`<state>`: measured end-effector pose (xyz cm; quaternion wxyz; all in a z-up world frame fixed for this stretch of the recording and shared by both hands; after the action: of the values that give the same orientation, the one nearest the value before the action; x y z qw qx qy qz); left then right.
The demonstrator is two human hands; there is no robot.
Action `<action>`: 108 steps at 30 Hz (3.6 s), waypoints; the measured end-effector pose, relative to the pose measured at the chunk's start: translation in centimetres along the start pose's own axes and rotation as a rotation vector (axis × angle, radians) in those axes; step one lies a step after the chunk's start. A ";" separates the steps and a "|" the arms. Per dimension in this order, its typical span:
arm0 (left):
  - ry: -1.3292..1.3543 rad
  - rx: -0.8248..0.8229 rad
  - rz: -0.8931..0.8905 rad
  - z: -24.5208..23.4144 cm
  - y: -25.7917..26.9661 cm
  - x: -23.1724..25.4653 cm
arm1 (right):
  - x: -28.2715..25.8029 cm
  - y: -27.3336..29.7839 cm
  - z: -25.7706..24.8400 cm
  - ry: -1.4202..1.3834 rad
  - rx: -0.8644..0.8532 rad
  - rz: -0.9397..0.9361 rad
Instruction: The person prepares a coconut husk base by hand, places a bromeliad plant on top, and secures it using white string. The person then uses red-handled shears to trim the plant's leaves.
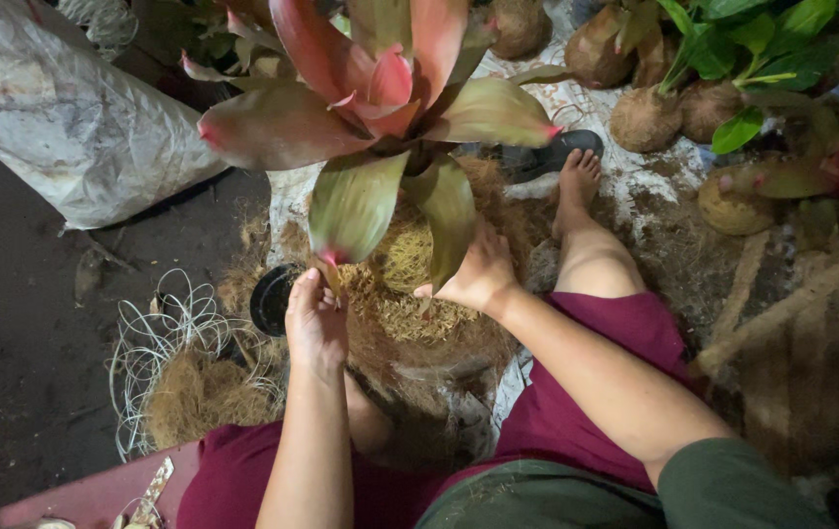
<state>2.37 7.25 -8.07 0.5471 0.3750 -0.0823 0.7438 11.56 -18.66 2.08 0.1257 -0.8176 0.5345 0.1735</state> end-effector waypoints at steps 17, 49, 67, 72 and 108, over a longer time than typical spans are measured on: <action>-0.017 0.054 -0.067 -0.1 0.6 -0.4 | -0.9 0.0 -0.8 0.000 -0.015 -0.030; -0.292 -0.407 0.142 8.9 4.2 3.4 | 1.0 -2.0 -1.9 -0.051 -0.036 -0.236; -0.807 -0.266 0.217 7.8 -5.3 -1.9 | -1.0 -1.5 -3.9 -0.142 0.033 -0.359; -1.074 -0.576 0.651 15.2 -2.5 -0.4 | 1.4 -2.1 -1.8 -0.160 -0.079 -0.212; -1.390 -0.121 0.270 12.1 1.4 1.4 | 3.0 -2.6 0.4 -0.229 -0.297 -0.216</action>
<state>6.60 1.36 1.76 0.2911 0.7182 -0.4991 0.3878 14.99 -20.02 0.54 0.0818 -0.8545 0.3947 0.3276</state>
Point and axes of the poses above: each hand's wrist, its own y-axis away from the middle knuckle, its own z-axis out of the palm, x = y × z, the point moved 10 cm from there along -y, towards the middle knuckle, and after that the axes turned 8 degrees about -x, right-handed, at the moved point
